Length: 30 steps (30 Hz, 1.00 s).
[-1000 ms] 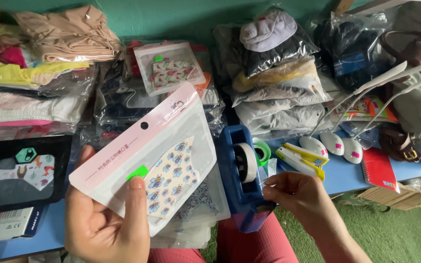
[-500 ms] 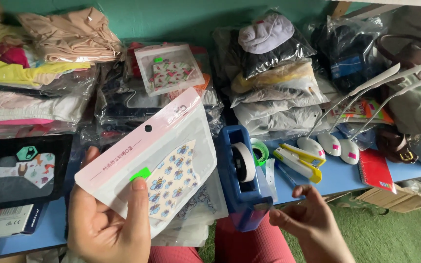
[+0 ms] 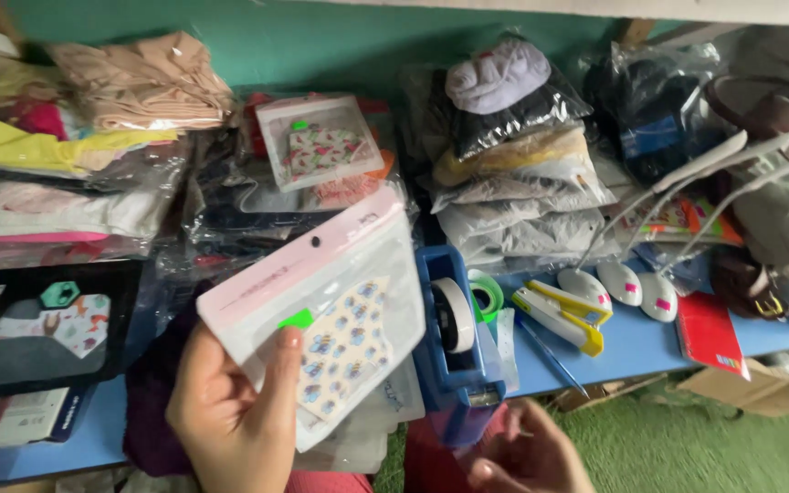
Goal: The person sits on the floor and labels small plastic packages containing face masks. They use a blue tape dispenser to apply green tape to the packages and write on the tape with a blue pen. The person handles multiple packages, placing them on a blue table in front of them.
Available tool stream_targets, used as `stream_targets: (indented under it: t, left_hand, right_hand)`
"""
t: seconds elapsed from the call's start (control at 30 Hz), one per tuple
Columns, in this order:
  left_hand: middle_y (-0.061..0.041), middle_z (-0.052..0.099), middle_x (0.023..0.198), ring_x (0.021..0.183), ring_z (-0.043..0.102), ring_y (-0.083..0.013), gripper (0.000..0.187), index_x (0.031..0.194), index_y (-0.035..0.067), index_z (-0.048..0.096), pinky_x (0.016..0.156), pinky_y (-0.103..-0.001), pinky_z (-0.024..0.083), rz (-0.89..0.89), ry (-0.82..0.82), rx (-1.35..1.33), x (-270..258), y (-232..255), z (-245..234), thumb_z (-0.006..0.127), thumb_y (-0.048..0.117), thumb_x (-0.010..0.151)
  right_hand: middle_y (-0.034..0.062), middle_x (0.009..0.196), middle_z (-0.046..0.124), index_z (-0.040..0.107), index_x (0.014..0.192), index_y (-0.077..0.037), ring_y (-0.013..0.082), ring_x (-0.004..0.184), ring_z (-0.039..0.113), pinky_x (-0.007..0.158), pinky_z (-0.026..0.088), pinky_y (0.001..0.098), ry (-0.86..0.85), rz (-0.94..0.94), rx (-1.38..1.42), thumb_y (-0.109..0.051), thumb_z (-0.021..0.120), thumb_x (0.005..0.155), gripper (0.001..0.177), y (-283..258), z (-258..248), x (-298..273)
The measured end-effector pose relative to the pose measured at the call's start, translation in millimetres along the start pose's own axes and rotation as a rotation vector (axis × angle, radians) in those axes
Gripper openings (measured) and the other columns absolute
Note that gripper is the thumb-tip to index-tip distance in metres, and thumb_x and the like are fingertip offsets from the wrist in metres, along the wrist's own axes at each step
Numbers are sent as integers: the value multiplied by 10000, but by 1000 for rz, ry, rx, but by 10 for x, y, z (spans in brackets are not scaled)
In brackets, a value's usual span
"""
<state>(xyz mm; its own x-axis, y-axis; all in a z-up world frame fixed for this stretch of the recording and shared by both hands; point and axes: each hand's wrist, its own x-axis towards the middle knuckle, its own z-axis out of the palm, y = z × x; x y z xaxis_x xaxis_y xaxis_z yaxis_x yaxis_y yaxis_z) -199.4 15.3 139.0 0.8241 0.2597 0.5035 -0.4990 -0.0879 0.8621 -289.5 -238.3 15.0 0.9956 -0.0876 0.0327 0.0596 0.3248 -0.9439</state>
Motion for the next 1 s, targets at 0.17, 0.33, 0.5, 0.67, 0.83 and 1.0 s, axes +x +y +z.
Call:
stream_targets:
  t: [0.17,0.33,0.5,0.67,0.83,1.0]
  left_hand:
    - [-143,748,810,569,696,-140,313,1061,-63,628,467,-208,576,28,-30,-3,47,147,136,684,-10,757]
    - [-131,793,814,594,743,-138,280,984,-51,684,500,-204,600,-7,-61,-152,23,325,283,752,-6,716]
    - [-63,764,665,487,630,-72,229,941,-18,715,414,-180,486,-15,-16,-56,29,389,293,750,33,720]
    - [-70,718,623,435,537,-65,234,1013,-36,670,376,-196,399,-36,-93,-75,30,432,229,618,2,789]
    - [-105,738,730,523,571,-77,427,1220,-49,583,454,-184,409,-7,-152,-142,24,462,221,513,-16,800]
    - [-83,691,742,507,512,-85,457,1248,-26,556,442,-217,379,20,-191,-69,37,495,206,472,-4,800]
  right_hand:
    - [94,635,649,514,834,-70,183,545,668,459,501,263,-28,-454,-362,218,714,535,461,-848,278,190]
    - [109,831,613,450,971,-95,201,746,618,682,516,316,-417,-634,-333,216,608,700,443,-1580,843,511]
    - [30,848,635,527,989,-34,97,703,632,645,566,224,-511,-657,-680,79,637,812,238,-1763,1086,749]
    - [22,780,678,530,1019,-60,87,662,656,558,536,217,-579,-583,-759,87,618,806,273,-1925,1235,869]
    - [2,737,722,517,1020,-87,95,569,666,458,500,231,-693,-670,-945,22,642,822,258,-2106,1406,916]
    - [7,723,775,551,1000,-80,123,540,767,420,542,262,-683,-715,-1097,-30,656,797,234,-2166,1532,938]
